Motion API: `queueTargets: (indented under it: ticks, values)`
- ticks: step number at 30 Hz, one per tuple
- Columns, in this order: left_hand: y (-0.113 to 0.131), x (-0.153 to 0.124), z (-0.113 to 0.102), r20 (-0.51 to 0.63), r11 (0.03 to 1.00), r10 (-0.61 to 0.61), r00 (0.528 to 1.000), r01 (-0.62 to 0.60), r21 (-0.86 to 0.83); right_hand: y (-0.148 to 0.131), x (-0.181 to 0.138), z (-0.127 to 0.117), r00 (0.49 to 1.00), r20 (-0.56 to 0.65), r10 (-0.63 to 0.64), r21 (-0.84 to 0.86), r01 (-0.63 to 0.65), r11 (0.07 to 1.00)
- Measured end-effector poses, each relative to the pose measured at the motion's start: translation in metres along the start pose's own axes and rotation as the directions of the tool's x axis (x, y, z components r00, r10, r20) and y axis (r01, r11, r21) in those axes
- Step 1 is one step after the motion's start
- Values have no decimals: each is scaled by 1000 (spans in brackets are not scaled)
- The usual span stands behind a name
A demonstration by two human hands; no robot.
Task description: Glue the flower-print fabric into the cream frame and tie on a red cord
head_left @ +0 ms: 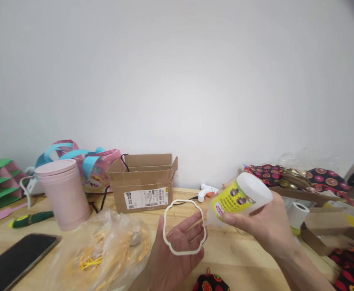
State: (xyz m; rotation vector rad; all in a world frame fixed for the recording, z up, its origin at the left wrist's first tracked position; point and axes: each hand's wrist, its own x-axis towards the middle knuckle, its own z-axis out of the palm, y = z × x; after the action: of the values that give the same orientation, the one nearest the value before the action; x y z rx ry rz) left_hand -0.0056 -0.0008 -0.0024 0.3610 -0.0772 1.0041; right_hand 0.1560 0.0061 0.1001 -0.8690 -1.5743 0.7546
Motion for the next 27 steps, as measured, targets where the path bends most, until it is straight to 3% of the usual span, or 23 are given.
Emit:
queueTargets:
  ticks: [2,6,11,16,20,24,27]
  values:
    - [0,0,0,-6,1000,5,1000,-5,2,0,0,-2,1000,4,-7,-9,7,1000]
    - [0,0,0,-25,1000,6,1000,-6,26,0,1,-4,991,137,-3,-41,9,999]
    - [0,2,-1,-31,1000,6,1000,-6,0,1,0,-2,999,11,-36,-33,37,999]
    - [0,2,1,-50,999,15,999,-13,29,0,1,-5,985,172,-13,-77,27,997]
    - [1,1,1,-76,999,27,997,-24,32,1,0,-4,993,113,-26,-42,31,999]
    - [2,0,-1,-65,999,20,998,-17,47,1,-3,0,986,163,-45,-36,51,998]
    - [1,0,-2,-50,999,30,998,-28,31,0,-4,2,993,112,-50,-30,54,998]
